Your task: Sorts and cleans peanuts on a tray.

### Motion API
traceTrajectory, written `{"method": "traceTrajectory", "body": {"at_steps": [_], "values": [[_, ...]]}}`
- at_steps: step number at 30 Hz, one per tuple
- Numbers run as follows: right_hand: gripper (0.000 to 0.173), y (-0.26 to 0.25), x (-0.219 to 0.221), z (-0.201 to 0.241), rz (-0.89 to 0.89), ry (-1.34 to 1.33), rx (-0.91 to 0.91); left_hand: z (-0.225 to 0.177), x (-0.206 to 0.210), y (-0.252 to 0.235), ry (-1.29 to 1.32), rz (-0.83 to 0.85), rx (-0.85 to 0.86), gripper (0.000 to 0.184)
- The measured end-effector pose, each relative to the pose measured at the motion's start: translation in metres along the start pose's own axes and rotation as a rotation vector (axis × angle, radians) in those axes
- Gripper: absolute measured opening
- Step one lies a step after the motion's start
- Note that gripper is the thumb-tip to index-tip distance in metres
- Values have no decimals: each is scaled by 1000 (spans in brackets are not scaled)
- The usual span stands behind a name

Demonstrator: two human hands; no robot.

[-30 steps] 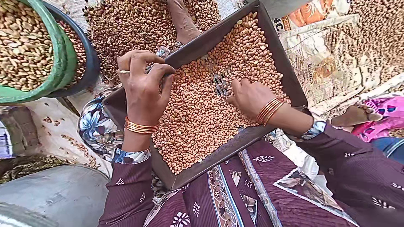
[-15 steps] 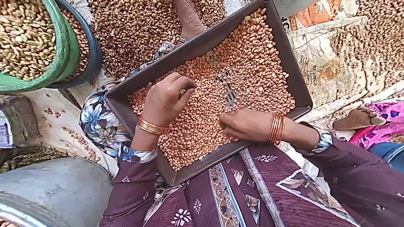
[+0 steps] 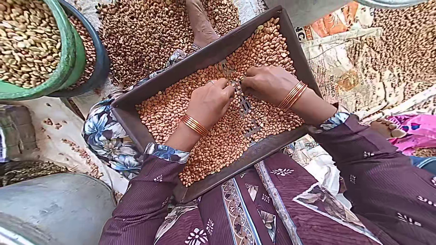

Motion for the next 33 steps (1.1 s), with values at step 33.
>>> {"method": "traceTrajectory", "body": {"at_steps": [33], "values": [[12,49,7,3,60,128,12,-5,13,13,86,-47,106,18]]}}
Point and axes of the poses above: each hand's wrist, its own y-axis away from the middle knuckle, its own x-axis out of the palm, z = x × y, the point moved 3 cm from there along -y, towards the middle knuckle, and after that the axes turned 9 degrees about -z, right-handed, at the moved point
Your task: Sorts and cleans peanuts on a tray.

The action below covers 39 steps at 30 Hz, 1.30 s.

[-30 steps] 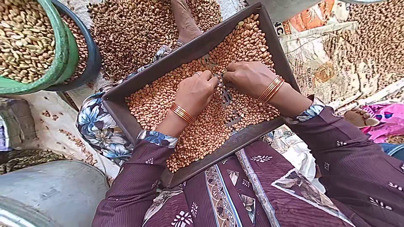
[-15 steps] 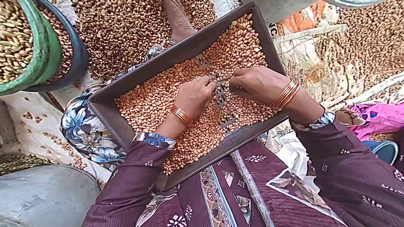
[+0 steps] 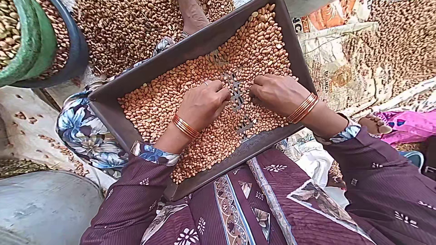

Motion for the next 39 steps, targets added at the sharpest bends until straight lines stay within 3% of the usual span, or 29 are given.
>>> {"method": "traceTrajectory", "body": {"at_steps": [4,8,12,16,21,25,30,34,39], "values": [[11,2,4,-1,-38,-63,-10,-14,7,2,46,32,51,17],[7,10,-6,-5,-40,-326,-77,-21,3,8,64,33,76,17],[5,28,6,7,58,-528,-282,-20,-11,23,90,27,46,18],[10,39,20,29,183,-362,-321,-15,-29,47,133,59,-27,17],[16,40,15,33,102,-221,-395,-17,-52,83,172,135,-43,17],[15,42,15,33,108,-162,-403,-29,-45,102,169,194,6,19],[6,47,19,36,145,-178,-337,-39,-30,110,-18,199,69,19],[19,40,20,34,99,-320,-357,-50,-25,109,-116,193,138,19],[6,20,6,38,113,-422,-260,-53,-17,108,-114,199,62,26]]}}
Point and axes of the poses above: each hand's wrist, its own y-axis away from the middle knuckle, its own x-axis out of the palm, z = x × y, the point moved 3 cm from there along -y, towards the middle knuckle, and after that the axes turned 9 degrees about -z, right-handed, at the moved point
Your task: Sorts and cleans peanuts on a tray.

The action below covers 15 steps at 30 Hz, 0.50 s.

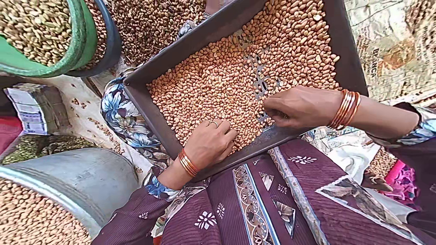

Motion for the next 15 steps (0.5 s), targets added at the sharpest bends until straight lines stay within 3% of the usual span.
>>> {"method": "traceTrajectory", "body": {"at_steps": [9,15], "values": [[10,-38,-11,-1,-96,-56,-49,7,-8,0,157,-56,-163,23],[10,-61,12,13,-118,-126,-70,27,-31,-3,245,-79,-300,28]]}}
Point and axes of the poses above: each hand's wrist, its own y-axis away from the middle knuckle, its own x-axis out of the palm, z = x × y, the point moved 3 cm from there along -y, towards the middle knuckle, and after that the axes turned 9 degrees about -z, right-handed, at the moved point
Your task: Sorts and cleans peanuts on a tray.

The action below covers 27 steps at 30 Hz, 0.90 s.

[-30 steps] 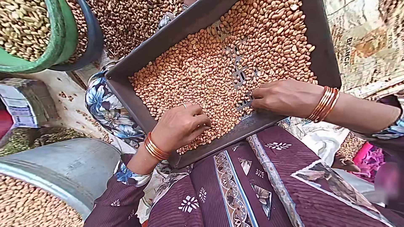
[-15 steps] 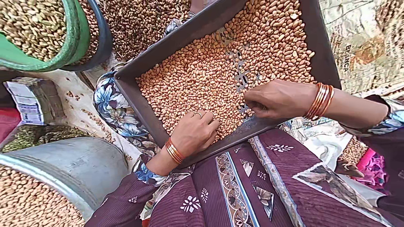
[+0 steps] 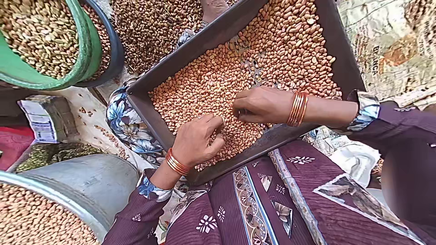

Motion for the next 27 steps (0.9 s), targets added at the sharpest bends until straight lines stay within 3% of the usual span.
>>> {"method": "traceTrajectory", "body": {"at_steps": [6,11,13,16,19,20,22,25,27], "values": [[12,-1,9,1,-19,17,-12,15,-8,-8,165,-62,-59,38],[9,-4,5,-1,3,-51,55,19,-11,-14,354,-108,-92,34],[11,-7,1,-2,33,-76,108,22,-14,-15,276,-16,-116,34],[12,-10,-1,-4,92,-59,153,28,-26,-31,58,273,-175,36],[8,-10,-3,-3,176,-33,197,34,-44,-73,-89,558,-319,39],[8,-10,-4,-4,172,-38,200,35,-55,-91,-130,563,-354,40],[7,-8,-5,-4,142,-67,208,33,-84,-122,-163,341,-391,39],[9,-5,-3,-7,112,-107,220,26,-131,-153,-50,-227,-433,47],[10,-5,-3,-9,105,-112,211,26,-145,-162,22,-358,-472,63]]}}
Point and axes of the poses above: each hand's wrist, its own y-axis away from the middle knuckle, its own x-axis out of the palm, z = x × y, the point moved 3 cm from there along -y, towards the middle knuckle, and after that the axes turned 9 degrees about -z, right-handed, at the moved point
